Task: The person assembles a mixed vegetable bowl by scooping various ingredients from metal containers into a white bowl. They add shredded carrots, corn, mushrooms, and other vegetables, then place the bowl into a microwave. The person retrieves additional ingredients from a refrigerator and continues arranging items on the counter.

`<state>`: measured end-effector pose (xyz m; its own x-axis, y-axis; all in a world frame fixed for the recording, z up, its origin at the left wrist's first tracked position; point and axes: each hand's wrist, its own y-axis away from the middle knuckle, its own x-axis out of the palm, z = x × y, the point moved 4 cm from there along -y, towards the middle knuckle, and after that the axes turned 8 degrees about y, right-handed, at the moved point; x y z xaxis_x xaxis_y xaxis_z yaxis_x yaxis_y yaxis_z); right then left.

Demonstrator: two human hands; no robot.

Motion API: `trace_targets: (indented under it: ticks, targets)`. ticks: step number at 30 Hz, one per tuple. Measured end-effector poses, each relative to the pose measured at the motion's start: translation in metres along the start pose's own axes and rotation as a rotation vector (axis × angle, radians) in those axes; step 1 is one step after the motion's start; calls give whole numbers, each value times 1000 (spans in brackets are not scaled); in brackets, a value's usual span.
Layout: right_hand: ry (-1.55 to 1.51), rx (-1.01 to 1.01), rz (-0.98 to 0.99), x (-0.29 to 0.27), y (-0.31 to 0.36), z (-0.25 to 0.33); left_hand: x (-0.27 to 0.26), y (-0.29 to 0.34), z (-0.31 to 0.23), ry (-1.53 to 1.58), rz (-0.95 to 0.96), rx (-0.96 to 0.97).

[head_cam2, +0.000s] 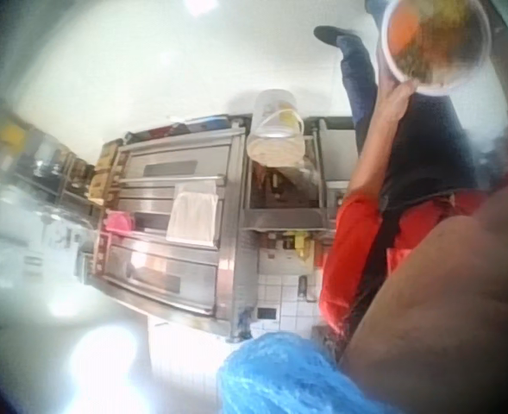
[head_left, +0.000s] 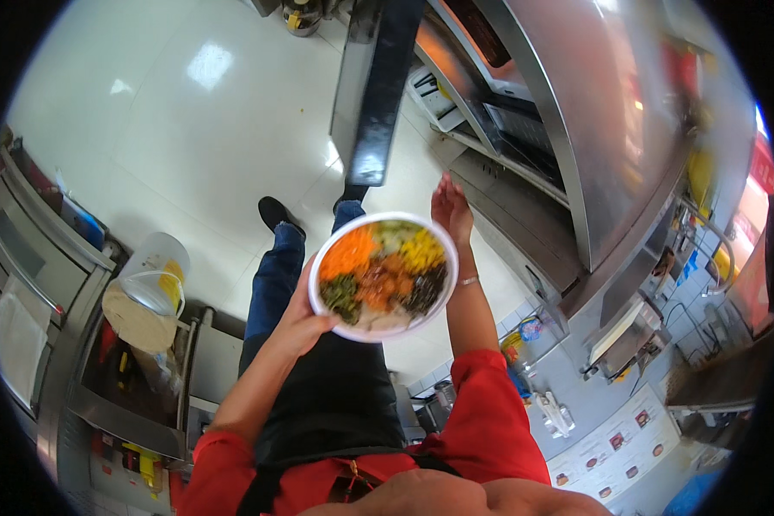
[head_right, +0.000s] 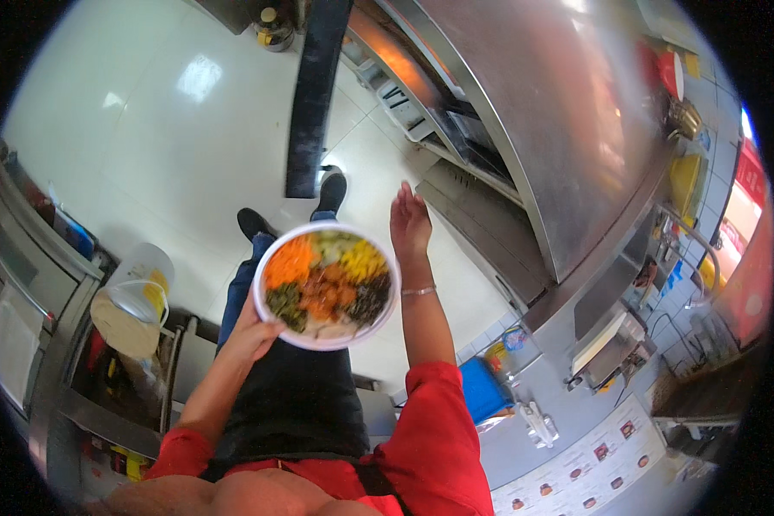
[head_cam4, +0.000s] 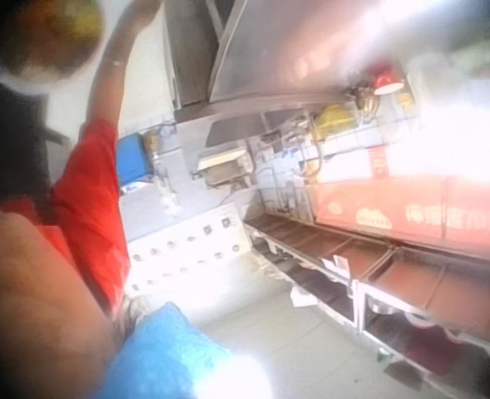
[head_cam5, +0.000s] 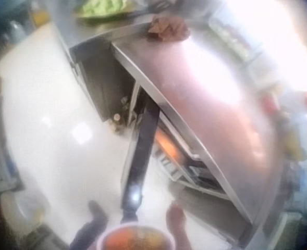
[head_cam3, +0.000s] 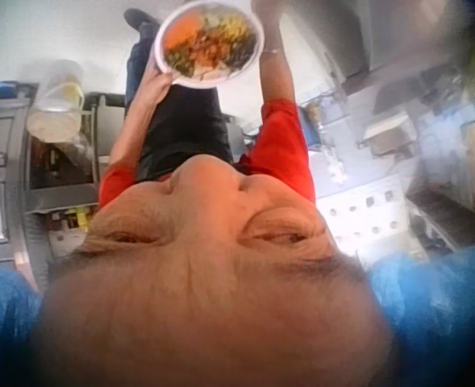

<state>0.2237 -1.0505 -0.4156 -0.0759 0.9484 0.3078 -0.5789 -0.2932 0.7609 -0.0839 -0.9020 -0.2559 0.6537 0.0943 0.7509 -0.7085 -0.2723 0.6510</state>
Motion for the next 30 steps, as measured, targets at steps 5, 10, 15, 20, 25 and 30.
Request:
trace_targets:
  ticks: [5,10,15,20,25,30]
  targets:
    - [24,78,30,-1,43,11,22,-148,2,45,112,159]
    - [317,153,-67,-13,15,13,67,-311,-34,-70,317,312]
    - [458,202,31,15,1,32,133,-403,-73,-6,343,447]
    - [460,227,90,26,-7,43,165,-460,-87,-77,77,403]
    - [442,246,107,38,-9,34,172,-473,-94,-308,-47,486]
    - [496,236,145,54,-13,8,114,-383,-76,-116,251,293]
